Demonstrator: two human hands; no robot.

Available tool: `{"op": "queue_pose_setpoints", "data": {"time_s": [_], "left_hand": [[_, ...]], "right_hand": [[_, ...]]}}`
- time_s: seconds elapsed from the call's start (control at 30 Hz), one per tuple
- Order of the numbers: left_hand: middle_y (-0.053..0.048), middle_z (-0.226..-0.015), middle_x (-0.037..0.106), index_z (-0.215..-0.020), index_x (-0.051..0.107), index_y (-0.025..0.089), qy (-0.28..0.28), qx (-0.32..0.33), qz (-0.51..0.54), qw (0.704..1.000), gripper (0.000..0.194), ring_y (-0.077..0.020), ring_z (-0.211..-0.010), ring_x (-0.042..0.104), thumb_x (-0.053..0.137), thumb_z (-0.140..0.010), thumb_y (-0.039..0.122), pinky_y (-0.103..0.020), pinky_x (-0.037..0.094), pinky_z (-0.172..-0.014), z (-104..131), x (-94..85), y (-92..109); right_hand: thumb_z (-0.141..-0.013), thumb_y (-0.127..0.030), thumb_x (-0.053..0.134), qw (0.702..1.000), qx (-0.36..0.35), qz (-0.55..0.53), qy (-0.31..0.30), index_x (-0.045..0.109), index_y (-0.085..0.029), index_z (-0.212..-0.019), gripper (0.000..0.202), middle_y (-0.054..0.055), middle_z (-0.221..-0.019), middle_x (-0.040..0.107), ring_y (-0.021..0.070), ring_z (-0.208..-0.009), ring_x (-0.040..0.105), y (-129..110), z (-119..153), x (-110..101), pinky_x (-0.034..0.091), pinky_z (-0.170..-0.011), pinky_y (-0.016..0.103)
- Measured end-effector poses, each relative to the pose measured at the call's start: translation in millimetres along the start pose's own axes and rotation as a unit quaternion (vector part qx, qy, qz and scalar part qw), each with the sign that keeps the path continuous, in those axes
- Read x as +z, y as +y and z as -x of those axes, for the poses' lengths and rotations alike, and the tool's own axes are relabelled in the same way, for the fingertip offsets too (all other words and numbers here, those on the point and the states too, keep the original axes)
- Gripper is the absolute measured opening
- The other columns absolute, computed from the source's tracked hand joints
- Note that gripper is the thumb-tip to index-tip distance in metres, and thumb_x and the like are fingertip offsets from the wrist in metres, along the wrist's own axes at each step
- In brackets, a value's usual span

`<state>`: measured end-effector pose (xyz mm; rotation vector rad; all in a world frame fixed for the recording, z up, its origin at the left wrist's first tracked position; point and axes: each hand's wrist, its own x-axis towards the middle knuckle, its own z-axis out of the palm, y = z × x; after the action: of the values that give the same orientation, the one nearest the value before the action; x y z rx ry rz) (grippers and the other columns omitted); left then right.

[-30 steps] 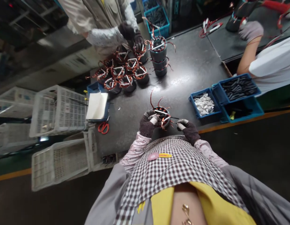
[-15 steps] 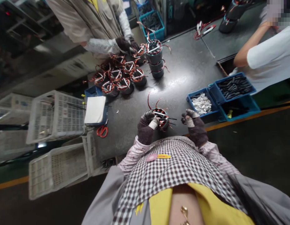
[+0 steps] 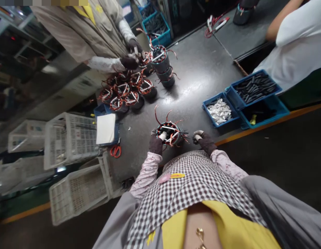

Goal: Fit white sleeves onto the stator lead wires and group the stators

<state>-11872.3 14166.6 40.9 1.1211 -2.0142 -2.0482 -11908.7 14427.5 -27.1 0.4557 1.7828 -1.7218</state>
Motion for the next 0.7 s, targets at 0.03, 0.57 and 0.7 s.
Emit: {"op": "queue_pose_setpoints", "data": {"time_s": [0.03, 0.57, 0.7], "left_hand": [[-0.008, -0.104, 0.075, -0.114, 0.066, 0.019, -0.011, -0.011, -0.005, 1.000, 0.054, -0.0215, -0.083, 0.072, 0.086, -0.069, 0.042, -0.037, 0.060, -0.079, 1, 1.7, -2], [-0.008, -0.096, 0.079, -0.104, 0.070, 0.017, 0.048, -0.029, -0.021, 0.998, 0.048, -0.0215, -0.075, 0.074, 0.089, -0.065, 0.039, -0.035, 0.063, -0.073, 13, 11.0, 4], [-0.007, -0.094, 0.078, -0.100, 0.070, 0.017, 0.057, -0.024, -0.030, 0.998, 0.046, -0.0214, -0.076, 0.074, 0.088, -0.064, 0.039, -0.034, 0.061, -0.072, 15, 10.5, 5]], "right_hand": [[-0.072, -0.037, 0.070, 1.000, 0.001, 0.010, -0.001, 0.063, -0.022, -0.094, 0.027, -0.001, -0.075, 0.069, 0.0149, -0.066, 0.064, 9, -4, 0, 0.057, -0.072, 0.032], [-0.078, -0.034, 0.068, 0.999, -0.015, -0.006, 0.038, 0.064, -0.021, -0.095, 0.021, 0.001, -0.085, 0.072, 0.0166, -0.081, 0.065, 30, -14, 13, 0.054, -0.086, 0.034], [-0.082, -0.028, 0.066, 1.000, 0.002, -0.020, 0.019, 0.063, -0.022, -0.094, 0.015, 0.001, -0.084, 0.071, 0.0160, -0.080, 0.063, 32, -12, 13, 0.053, -0.084, 0.032]]}}
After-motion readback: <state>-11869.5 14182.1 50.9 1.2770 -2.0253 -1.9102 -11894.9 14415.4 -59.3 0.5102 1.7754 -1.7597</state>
